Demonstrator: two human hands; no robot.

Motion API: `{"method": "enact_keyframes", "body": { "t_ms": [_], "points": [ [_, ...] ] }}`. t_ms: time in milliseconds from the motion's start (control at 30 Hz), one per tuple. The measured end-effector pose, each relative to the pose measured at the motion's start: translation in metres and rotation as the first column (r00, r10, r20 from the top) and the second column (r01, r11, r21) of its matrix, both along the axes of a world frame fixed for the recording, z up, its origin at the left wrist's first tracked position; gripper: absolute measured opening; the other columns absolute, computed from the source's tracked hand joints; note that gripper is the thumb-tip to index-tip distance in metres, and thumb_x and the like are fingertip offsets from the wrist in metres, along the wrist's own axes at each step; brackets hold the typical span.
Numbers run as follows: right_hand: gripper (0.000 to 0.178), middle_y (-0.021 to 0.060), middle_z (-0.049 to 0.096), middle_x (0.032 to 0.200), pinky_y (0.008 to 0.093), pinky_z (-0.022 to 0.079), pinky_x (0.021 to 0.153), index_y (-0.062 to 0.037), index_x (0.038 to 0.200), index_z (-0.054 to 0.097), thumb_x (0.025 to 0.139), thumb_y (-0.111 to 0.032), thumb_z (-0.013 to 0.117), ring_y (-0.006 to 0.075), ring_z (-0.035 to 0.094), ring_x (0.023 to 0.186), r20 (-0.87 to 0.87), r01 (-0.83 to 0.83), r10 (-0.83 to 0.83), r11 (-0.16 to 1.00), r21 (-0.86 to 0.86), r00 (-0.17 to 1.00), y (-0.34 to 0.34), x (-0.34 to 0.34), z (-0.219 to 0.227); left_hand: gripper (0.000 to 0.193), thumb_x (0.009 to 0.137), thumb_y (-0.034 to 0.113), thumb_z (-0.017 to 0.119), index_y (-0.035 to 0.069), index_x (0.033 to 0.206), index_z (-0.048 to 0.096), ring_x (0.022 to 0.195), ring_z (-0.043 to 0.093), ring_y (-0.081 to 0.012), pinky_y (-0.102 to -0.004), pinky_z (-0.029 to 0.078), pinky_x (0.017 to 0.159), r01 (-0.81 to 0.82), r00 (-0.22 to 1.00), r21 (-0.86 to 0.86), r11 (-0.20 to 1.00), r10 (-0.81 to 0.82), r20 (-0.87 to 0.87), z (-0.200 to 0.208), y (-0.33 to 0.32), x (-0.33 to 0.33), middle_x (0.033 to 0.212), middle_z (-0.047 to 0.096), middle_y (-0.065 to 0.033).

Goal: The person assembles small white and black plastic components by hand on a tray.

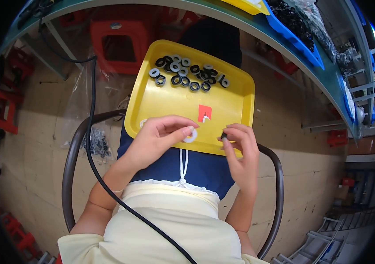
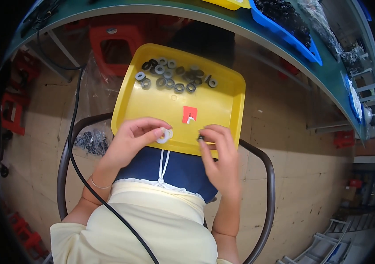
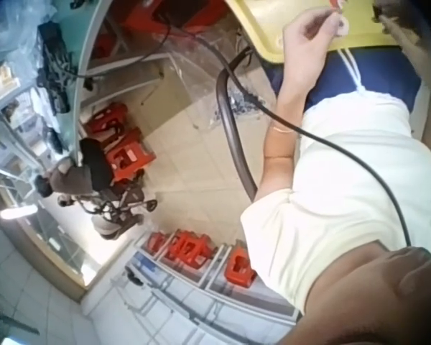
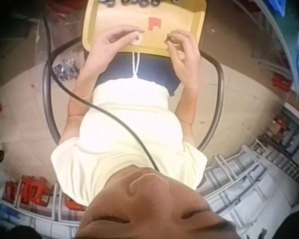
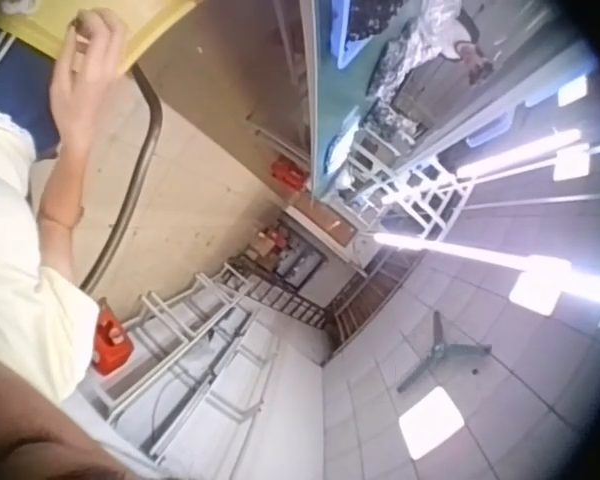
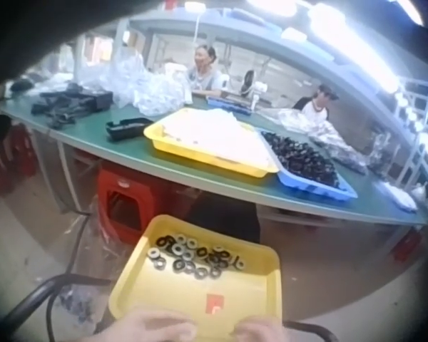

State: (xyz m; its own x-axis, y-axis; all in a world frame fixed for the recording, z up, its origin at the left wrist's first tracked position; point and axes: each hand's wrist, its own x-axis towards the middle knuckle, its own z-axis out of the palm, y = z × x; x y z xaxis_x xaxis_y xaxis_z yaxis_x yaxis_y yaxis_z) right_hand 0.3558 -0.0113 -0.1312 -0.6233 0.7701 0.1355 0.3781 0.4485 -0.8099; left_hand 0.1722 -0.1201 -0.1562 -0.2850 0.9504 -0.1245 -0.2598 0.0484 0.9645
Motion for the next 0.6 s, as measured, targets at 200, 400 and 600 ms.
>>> {"method": "enact_keyframes", "body": {
  "t_ms": [200,400,600],
  "points": [
    [0.017,0.0173,0.054,0.116,0.0282,0.054,0.075,-0.0003,0.098,0.064,0.082,0.005,0.064,0.0224,0.063,0.090,-0.340,-0.150,0.162,0.987,0.062,0.926,-0.020,-0.008,-0.002,0.024,0.091,0.011,0.061,-0.002,0.111,0.061,0.098,0.061,-0.0119,-0.0242,0.048,0.087,0.064,0.923,0.077,0.995,-0.089,0.374,0.010,-0.005,0.015,0.103,0.065,-0.0075],
    [0.030,0.0170,0.059,0.106,0.0288,0.053,0.077,0.0040,0.108,0.057,0.079,0.004,0.067,0.0235,0.063,0.094,-0.535,-0.072,0.034,0.996,-0.050,0.844,-0.036,-0.018,-0.005,0.027,0.092,0.010,0.058,-0.001,0.117,0.056,0.090,0.059,-0.0109,-0.0227,0.048,0.080,0.058,0.791,0.140,0.988,-0.131,0.597,-0.002,-0.004,0.016,0.103,0.062,-0.0063],
    [0.033,0.0165,0.062,0.103,0.0332,0.051,0.080,0.0012,0.106,0.059,0.075,0.004,0.070,0.0273,0.061,0.096,-0.394,0.042,0.112,0.932,0.360,0.912,-0.032,-0.017,-0.009,0.025,0.092,0.006,0.056,-0.003,0.115,0.055,0.087,0.059,-0.0120,-0.0236,0.049,0.077,0.055,0.862,0.199,0.978,-0.147,0.485,0.009,-0.010,0.033,0.100,0.061,-0.0064]
  ]
}}
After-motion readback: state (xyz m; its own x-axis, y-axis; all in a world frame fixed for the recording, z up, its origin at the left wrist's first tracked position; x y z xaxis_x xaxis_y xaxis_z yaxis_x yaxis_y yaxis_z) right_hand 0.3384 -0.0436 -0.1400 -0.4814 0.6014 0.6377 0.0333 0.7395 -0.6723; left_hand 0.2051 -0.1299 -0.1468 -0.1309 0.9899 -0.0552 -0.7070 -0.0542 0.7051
